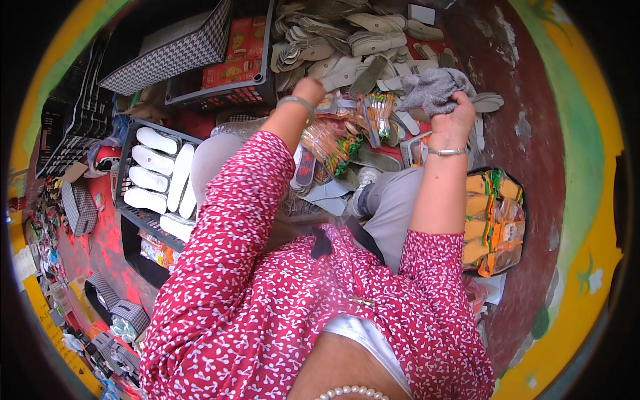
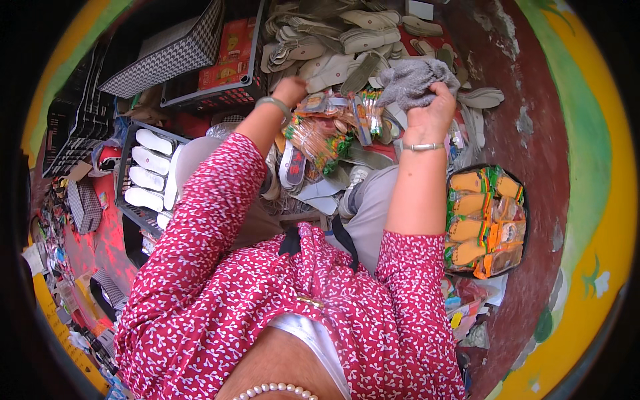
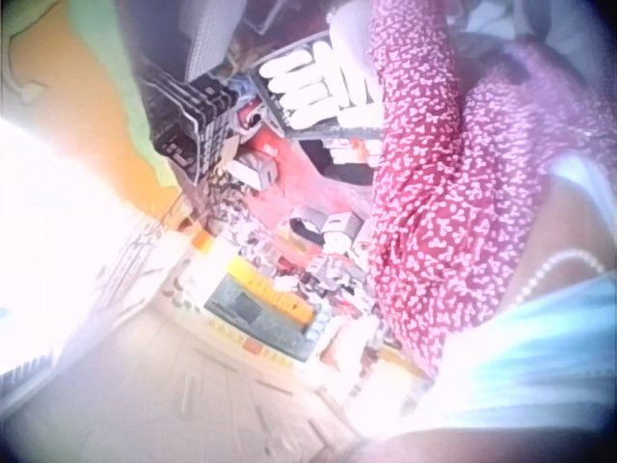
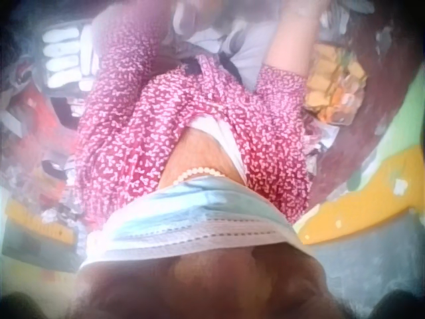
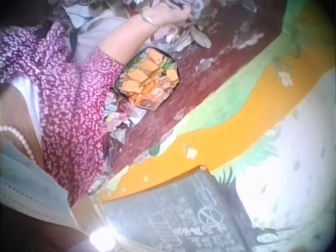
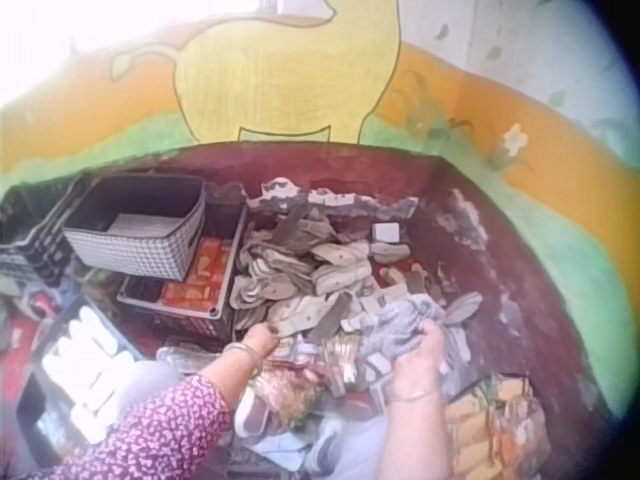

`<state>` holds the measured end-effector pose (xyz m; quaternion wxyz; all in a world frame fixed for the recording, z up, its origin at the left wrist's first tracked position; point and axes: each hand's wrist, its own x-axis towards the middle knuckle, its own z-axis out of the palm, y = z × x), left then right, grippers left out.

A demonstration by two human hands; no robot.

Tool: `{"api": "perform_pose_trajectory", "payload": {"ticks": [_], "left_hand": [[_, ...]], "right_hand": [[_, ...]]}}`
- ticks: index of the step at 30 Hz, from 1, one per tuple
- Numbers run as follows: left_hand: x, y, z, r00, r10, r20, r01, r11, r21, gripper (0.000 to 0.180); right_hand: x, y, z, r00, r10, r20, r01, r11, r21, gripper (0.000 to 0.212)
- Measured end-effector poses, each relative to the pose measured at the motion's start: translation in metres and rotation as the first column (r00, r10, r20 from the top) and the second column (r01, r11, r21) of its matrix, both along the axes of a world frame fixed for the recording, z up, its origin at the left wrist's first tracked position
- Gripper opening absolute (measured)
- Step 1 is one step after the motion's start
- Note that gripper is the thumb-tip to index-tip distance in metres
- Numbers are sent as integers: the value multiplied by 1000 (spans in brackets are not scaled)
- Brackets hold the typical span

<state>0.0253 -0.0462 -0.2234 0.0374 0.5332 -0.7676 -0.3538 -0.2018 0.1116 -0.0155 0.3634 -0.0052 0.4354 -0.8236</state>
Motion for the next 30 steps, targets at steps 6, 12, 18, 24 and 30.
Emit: {"api": "perform_pose_trajectory", "payload": {"ticks": [6, 12, 18, 24, 30], "left_hand": [[-11, 60, -8, 931, -210, 298, 199, 978, 67, 49], [-7, 50, -45, 897, -336, 288, 317, 942, 110, 38], [-21, 32, -18, 997, -49, -55, 50, 999, 14, 21], [-27, -18, 84, 344, 548, -763, 325, 692, 644, 15], [16, -13, 227, 116, 443, -889, 548, 718, 429, 23]], "right_hand": [[14, 13, 41, 999, 27, -35, -32, 984, -178, 36], [17, 13, 36, 999, 15, -28, -16, 999, -40, 37], [0, 22, 24, 999, 32, 43, -30, 998, -59, 33], [-13, 27, 11, 982, 3, -189, 0, 1000, 19, 31], [-21, 49, 31, 885, 285, -368, -264, 958, 108, 31]]}}
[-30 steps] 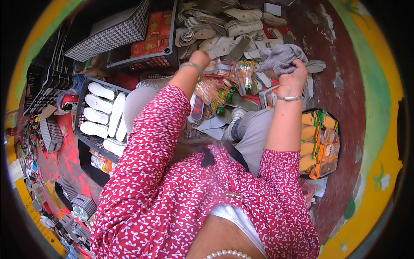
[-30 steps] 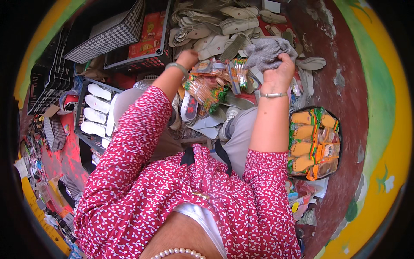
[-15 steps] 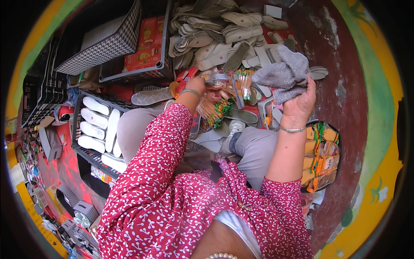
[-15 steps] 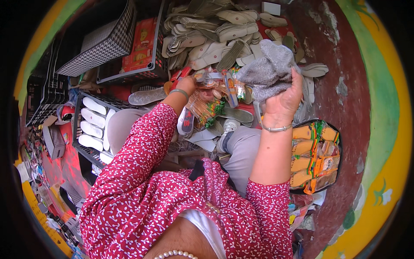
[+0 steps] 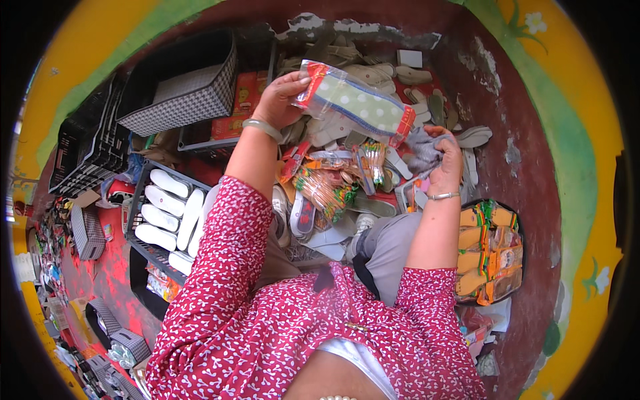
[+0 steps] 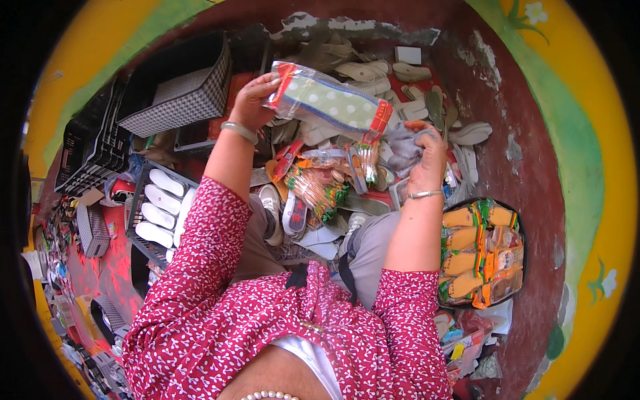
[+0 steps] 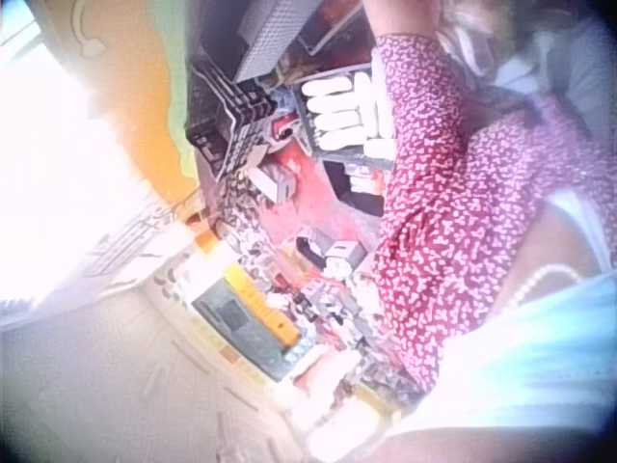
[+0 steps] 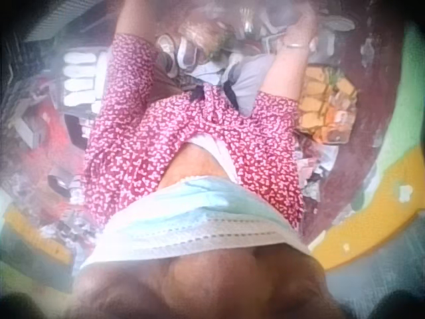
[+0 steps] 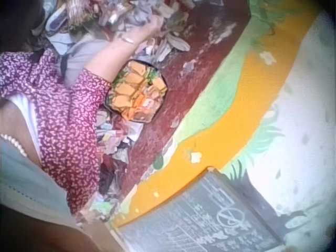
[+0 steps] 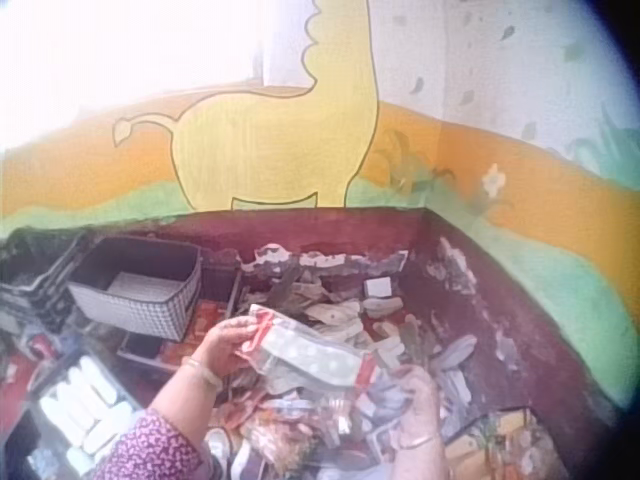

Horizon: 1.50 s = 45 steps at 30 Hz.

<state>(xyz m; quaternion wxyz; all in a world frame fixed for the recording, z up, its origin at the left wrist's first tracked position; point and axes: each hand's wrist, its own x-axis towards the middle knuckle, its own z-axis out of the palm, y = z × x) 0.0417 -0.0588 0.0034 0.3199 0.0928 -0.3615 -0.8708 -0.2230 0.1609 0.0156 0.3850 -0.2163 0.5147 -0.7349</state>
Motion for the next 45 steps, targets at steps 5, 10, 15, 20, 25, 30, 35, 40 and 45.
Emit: {"api": "perform_pose_trajectory", "payload": {"ticks": [5, 10, 15, 20, 25, 30, 35, 40, 45], "left_hand": [[38, 17, 33, 996, 78, -39, -80, 995, -55, 21], [42, 21, 17, 996, 76, -52, -77, 997, -10, 26], [21, 21, 20, 966, 213, -143, -171, 950, 261, 80], [-17, 60, 23, 984, 170, -47, -167, 984, 65, 76], [-25, 63, 11, 969, 136, -205, -117, 988, 104, 54], [-11, 46, 19, 925, 275, -262, -208, 944, 256, 54], [-5, 40, 19, 934, 243, -261, -160, 940, 300, 54], [-21, 56, 10, 968, 148, -203, -64, 926, 371, 50], [-33, 78, 5, 962, 27, -272, 117, 859, 499, 48]], "right_hand": [[46, 0, 20, 911, 380, 159, -371, 925, -83, 65], [80, -11, 22, 900, 387, 200, -376, 922, -89, 42], [79, -27, 4, 915, 208, 344, -174, 976, -128, 20], [95, -42, -1, 834, 202, 514, -164, 979, -119, 18], [124, -40, -1, 866, 284, 412, -284, 957, -62, 23], [98, -33, 4, 913, 286, 293, -333, 935, 125, 28], [65, -26, 30, 976, 3, 217, 52, 968, -247, 41], [98, -27, 45, 882, -62, -466, -153, 900, -409, 57], [139, -40, 5, -277, 123, -953, 1, 992, 128, 57]]}}
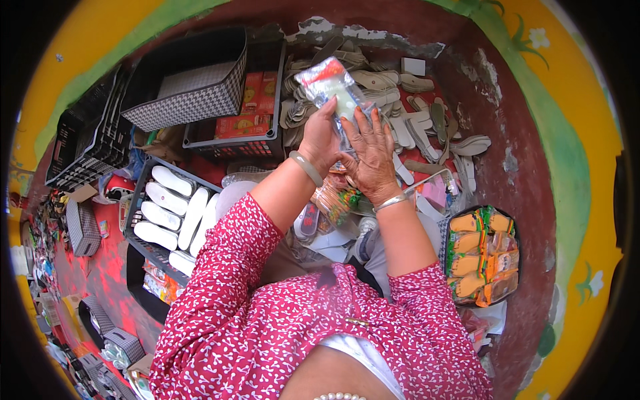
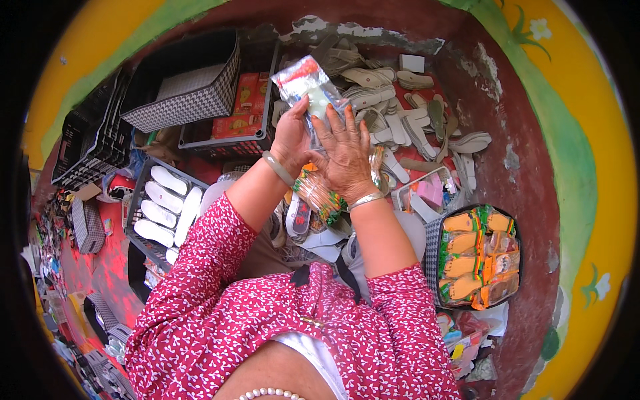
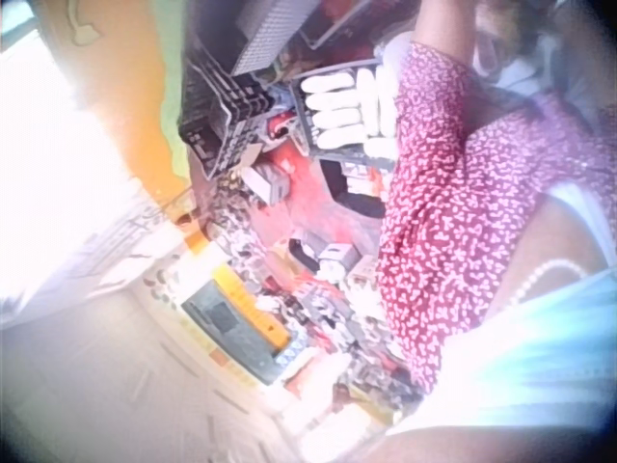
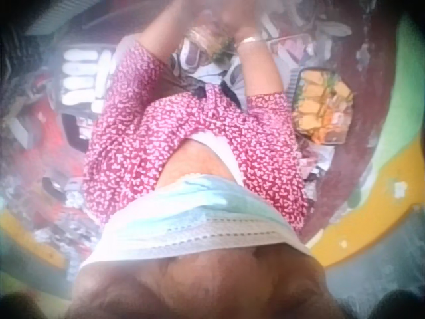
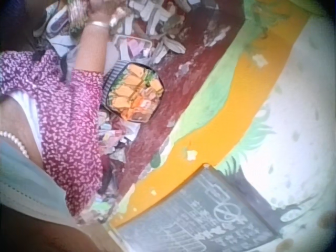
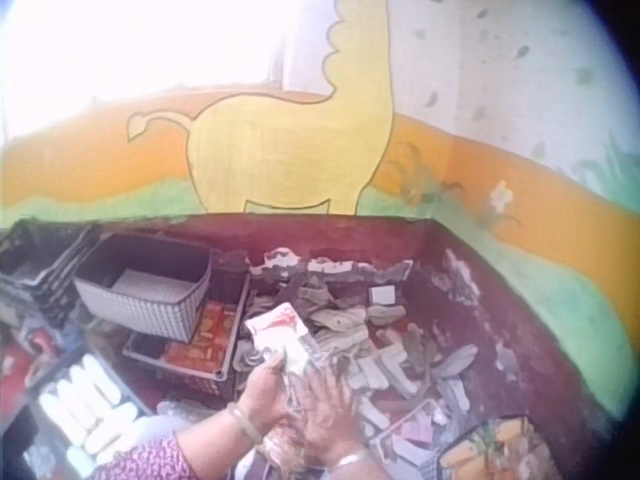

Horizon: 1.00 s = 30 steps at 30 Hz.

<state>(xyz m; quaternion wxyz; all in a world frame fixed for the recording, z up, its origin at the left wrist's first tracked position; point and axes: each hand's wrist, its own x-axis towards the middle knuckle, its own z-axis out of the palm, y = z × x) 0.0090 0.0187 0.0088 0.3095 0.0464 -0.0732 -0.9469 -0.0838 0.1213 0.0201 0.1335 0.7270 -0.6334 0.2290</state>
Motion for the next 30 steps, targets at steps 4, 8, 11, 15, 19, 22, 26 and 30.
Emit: {"api": "perform_pose_trajectory", "payload": {"ticks": [4, 8, 11, 15, 19, 22, 26, 30], "left_hand": [[4, 4, 4, 999, 33, 23, -33, 999, -3, 47], [2, 8, 7, 996, 69, -54, -69, 998, 8, 47], [1, 11, 8, 990, 81, -111, -87, 995, -43, 49], [-1, 17, 13, 989, 65, -136, -74, 995, -64, 51], [-1, 13, 10, 998, 21, -61, -32, 982, -187, 52], [3, 9, 14, 991, 132, 29, -115, 937, -330, 50], [5, 10, 23, 932, 342, 118, -295, 907, -300, 40], [4, 0, 15, 897, 426, 119, -381, 881, -280, 33]], "right_hand": [[2, -5, -4, 977, 36, 212, -20, 997, -79, 56], [7, -7, -5, 923, -10, 384, 73, 986, -151, 60], [6, -7, -8, 816, -69, 574, 142, 986, -82, 65], [-2, -5, -6, 592, -178, 786, 256, 966, 26, 59], [-13, -5, -14, 438, -191, 878, 295, 954, 60, 49], [-11, -3, -10, 441, -221, 870, 325, 943, 74, 49], [-10, -3, -14, 492, -272, 827, 340, 934, 105, 48], [-13, -5, -20, 536, -338, 773, 318, 930, 186, 50]]}}
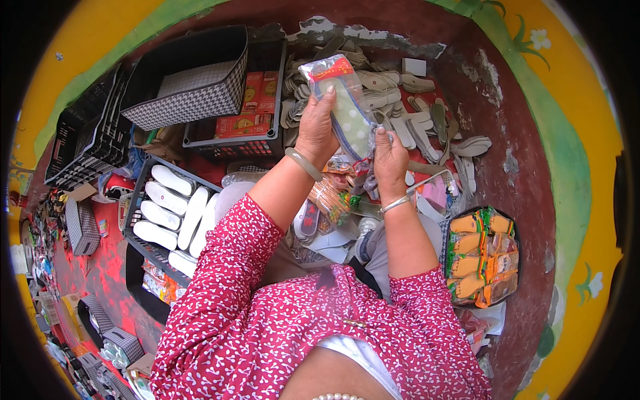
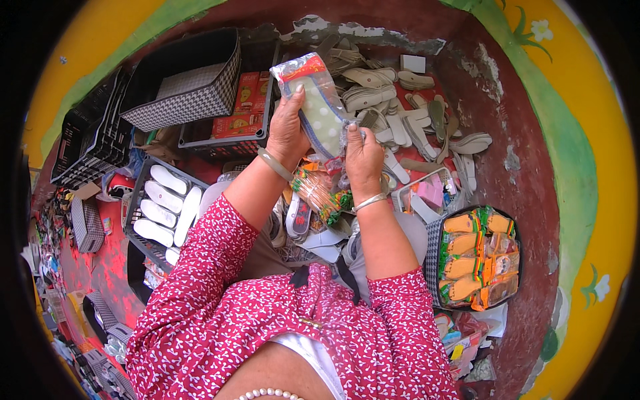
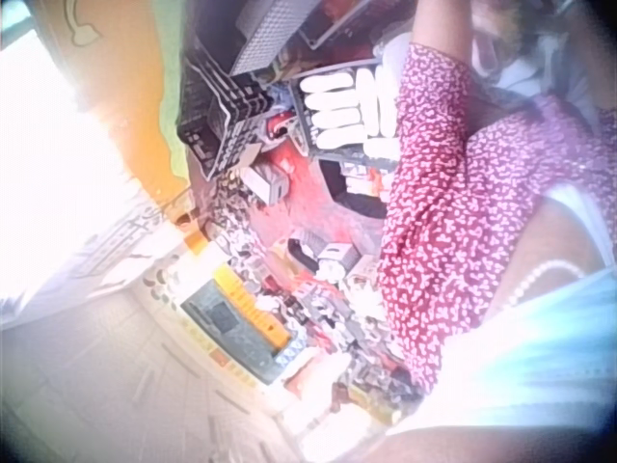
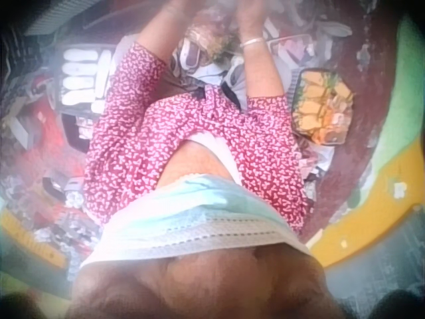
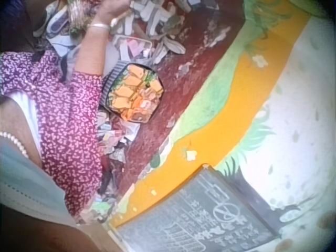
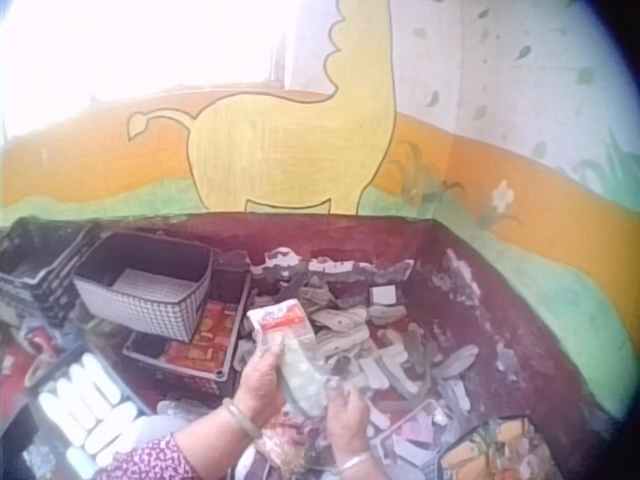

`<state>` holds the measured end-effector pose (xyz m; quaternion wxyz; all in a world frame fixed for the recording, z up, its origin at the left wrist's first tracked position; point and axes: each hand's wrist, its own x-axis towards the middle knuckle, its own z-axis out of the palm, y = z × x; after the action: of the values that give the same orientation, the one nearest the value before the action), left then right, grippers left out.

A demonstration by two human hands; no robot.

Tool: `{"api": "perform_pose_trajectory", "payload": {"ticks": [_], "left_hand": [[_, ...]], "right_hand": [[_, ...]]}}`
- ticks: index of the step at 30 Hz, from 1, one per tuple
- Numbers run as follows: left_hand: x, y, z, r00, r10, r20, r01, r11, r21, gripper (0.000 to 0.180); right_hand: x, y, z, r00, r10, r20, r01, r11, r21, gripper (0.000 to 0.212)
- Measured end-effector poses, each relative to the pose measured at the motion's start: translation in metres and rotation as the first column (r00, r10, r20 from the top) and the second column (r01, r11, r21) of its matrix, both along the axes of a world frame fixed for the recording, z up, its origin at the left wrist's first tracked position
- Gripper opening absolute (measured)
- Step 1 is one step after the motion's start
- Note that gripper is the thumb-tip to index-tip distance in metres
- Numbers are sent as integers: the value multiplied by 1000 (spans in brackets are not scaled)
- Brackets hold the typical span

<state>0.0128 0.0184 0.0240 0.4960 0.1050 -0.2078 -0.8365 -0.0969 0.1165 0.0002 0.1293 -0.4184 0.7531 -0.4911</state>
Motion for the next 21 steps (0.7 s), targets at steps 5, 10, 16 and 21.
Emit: {"api": "perform_pose_trajectory", "payload": {"ticks": [5, 10, 16, 21], "left_hand": [[5, -7, 1, 997, -66, 50, 70, 994, -84, 37], [7, -4, -1, 942, -248, 228, 280, 952, -121, 48], [-13, 38, -10, 772, -494, 401, 597, 781, -187, 48], [-11, 43, -7, 569, -512, 644, 759, 628, -171, 37]], "right_hand": [[-45, 3, -15, 704, -29, 710, 164, 979, -122, 47], [-42, 14, 54, 684, 120, 719, 323, 835, -446, 54], [-15, 6, 41, 769, 25, -639, -280, 911, -301, 43], [-26, 6, 23, 835, 65, -546, -211, 955, -210, 26]]}}
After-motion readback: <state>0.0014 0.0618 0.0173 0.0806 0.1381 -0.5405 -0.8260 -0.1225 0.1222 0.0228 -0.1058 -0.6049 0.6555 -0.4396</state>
